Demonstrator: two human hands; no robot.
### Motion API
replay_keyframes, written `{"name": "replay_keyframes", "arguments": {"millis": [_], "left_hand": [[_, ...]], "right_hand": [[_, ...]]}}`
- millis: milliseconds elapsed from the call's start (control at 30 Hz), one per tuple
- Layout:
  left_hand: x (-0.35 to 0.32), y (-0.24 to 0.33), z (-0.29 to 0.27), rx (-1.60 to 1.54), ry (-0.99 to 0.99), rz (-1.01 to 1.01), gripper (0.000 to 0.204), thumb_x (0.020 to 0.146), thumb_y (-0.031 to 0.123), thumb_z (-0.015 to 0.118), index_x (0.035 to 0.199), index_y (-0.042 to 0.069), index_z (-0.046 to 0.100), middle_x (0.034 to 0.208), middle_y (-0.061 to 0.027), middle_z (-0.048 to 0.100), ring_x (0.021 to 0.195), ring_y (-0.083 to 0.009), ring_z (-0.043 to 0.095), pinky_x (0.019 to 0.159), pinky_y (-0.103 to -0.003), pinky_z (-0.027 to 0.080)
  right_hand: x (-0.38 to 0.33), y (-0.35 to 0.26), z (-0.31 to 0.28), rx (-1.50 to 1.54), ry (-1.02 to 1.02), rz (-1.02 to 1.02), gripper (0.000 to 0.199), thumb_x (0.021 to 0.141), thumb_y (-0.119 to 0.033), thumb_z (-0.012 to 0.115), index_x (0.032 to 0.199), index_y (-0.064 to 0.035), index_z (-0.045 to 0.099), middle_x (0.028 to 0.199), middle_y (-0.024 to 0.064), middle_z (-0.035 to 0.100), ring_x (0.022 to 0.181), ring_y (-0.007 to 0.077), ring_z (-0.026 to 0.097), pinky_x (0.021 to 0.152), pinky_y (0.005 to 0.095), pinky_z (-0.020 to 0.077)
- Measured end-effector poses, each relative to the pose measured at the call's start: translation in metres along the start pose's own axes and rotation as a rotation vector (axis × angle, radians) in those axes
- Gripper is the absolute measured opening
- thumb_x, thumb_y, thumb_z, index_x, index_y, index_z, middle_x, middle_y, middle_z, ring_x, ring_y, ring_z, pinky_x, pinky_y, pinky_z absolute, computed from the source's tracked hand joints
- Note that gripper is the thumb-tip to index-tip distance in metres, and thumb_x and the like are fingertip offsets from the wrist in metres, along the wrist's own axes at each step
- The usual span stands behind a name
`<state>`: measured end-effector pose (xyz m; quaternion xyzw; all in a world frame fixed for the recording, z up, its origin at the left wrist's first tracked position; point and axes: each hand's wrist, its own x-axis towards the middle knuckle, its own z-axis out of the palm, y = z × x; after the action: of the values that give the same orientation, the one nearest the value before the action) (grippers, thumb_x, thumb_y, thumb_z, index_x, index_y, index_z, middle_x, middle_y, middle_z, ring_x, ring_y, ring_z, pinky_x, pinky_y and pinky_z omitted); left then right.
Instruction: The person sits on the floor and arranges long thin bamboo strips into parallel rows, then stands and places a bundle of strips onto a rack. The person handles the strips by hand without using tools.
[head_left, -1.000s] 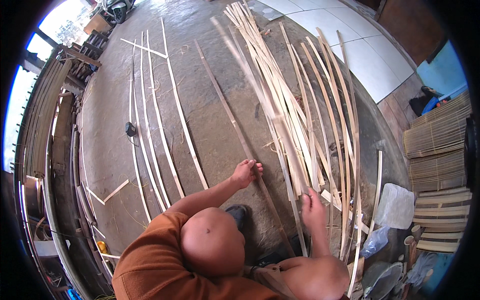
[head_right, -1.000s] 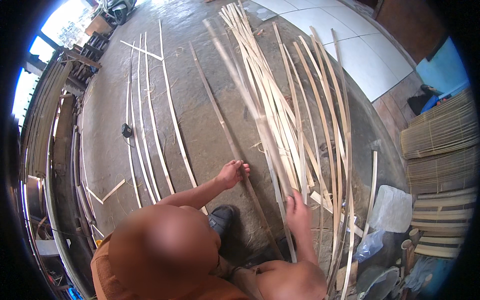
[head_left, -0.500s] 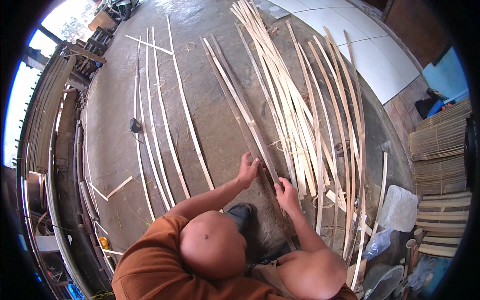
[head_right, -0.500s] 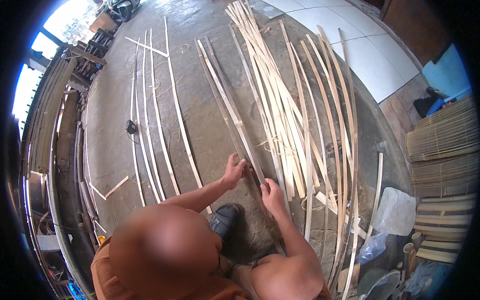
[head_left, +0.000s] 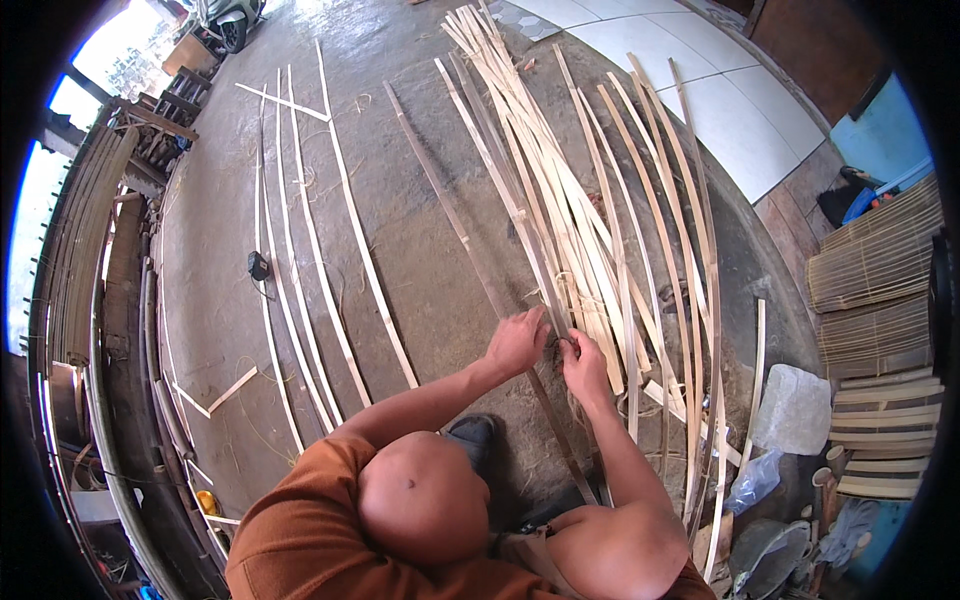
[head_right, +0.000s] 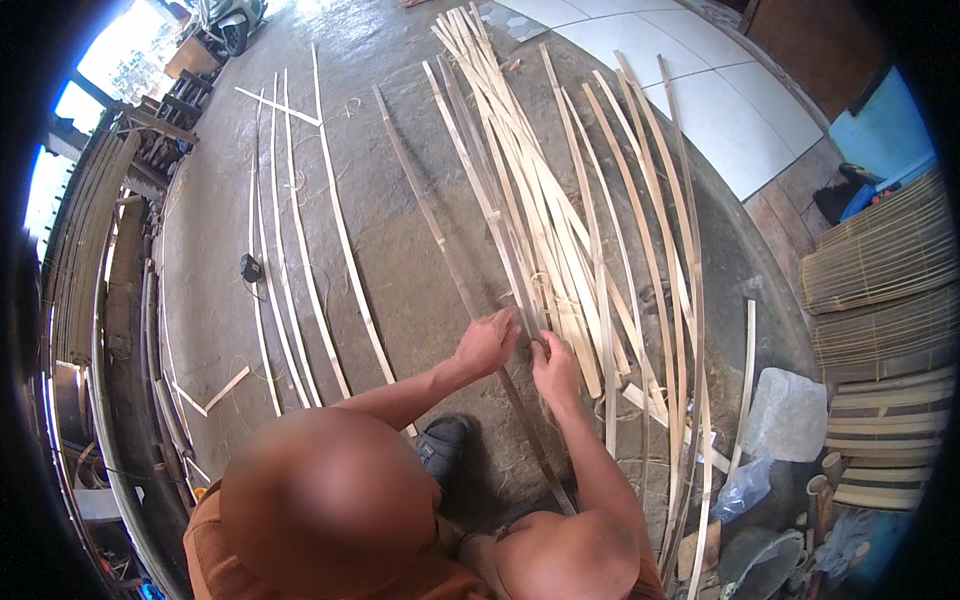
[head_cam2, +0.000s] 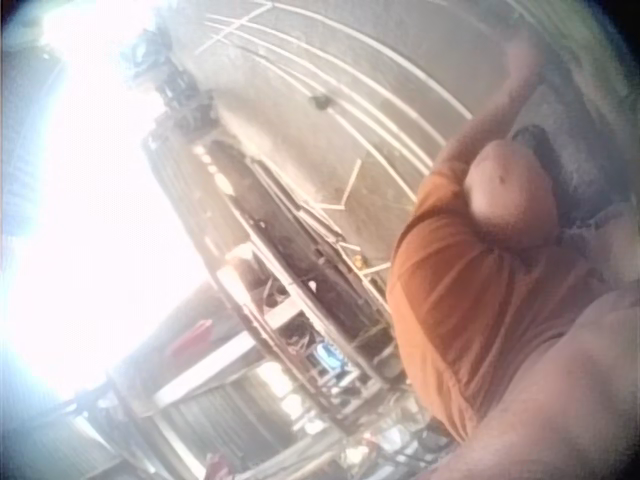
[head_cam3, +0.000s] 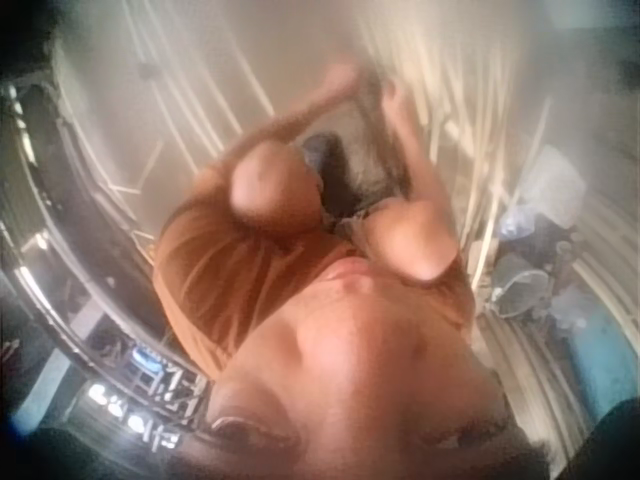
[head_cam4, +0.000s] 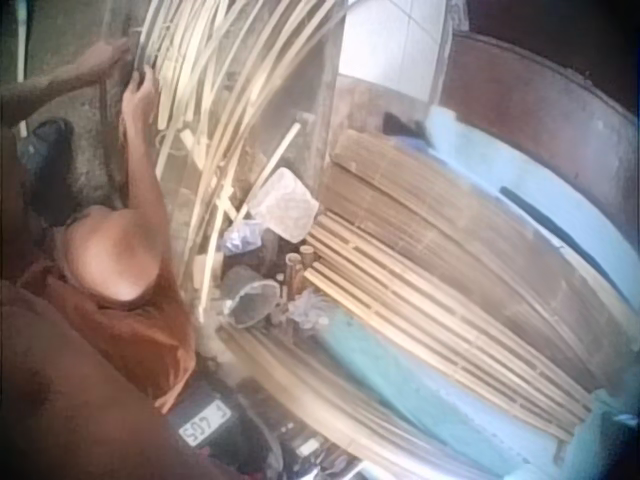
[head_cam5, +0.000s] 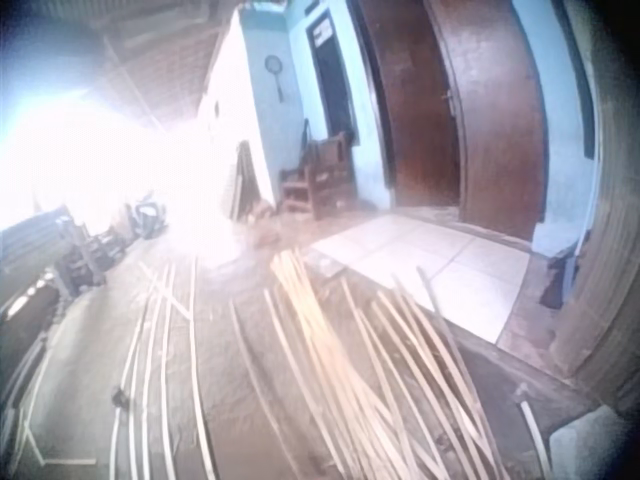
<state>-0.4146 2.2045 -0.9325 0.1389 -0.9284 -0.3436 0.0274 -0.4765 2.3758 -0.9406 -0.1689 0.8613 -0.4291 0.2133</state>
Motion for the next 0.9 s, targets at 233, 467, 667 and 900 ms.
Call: {"name": "replay_keyframes", "arguments": {"millis": [233,467,667,900], "left_hand": [[0.012,-0.002,0.010,-1.176,-0.201,-0.729,0.040,0.102,0.031,0.064,0.130,0.005,0.053,0.114,-0.0121,0.061,0.089,-0.0200,0.065,0.083,-0.040,0.058],[0.010,-0.018,0.016,-1.258,-0.128,-0.860,0.019,0.106,0.027,0.055,0.112,0.009,0.054,0.104,-0.0075,0.067,0.096,-0.0224,0.069,0.083,-0.043,0.057],[0.010,-0.021,0.024,-1.286,-0.120,-0.881,0.018,0.108,0.025,0.052,0.113,0.008,0.054,0.103,-0.0075,0.067,0.096,-0.0234,0.069,0.083,-0.044,0.058],[0.010,-0.034,0.030,-1.337,-0.134,-0.881,0.020,0.108,0.027,0.050,0.118,0.010,0.056,0.107,-0.0079,0.069,0.097,-0.0246,0.070,0.086,-0.044,0.056]], "right_hand": [[-0.001,0.019,0.002,0.437,-0.207,-0.101,0.036,0.101,-0.014,0.059,0.136,-0.0031,0.060,0.110,0.0199,0.072,0.090,0.0242,0.072,0.079,0.0352,0.0554],[-0.040,0.037,-0.031,-0.389,-0.015,-0.077,0.025,0.095,-0.027,0.068,0.102,-0.0039,0.061,0.095,0.0173,0.066,0.086,0.0388,0.066,0.077,0.0471,0.0533],[-0.054,0.041,-0.041,-0.377,0.087,-0.169,0.022,0.099,-0.025,0.057,0.104,-0.0046,0.060,0.091,0.0227,0.067,0.083,0.0430,0.067,0.071,0.0528,0.0526],[-0.060,0.011,-0.041,-0.182,0.019,-0.198,0.035,0.104,-0.030,0.050,0.133,-0.0125,0.061,0.074,0.0237,0.068,0.070,0.0457,0.067,0.064,0.0562,0.0519]]}}
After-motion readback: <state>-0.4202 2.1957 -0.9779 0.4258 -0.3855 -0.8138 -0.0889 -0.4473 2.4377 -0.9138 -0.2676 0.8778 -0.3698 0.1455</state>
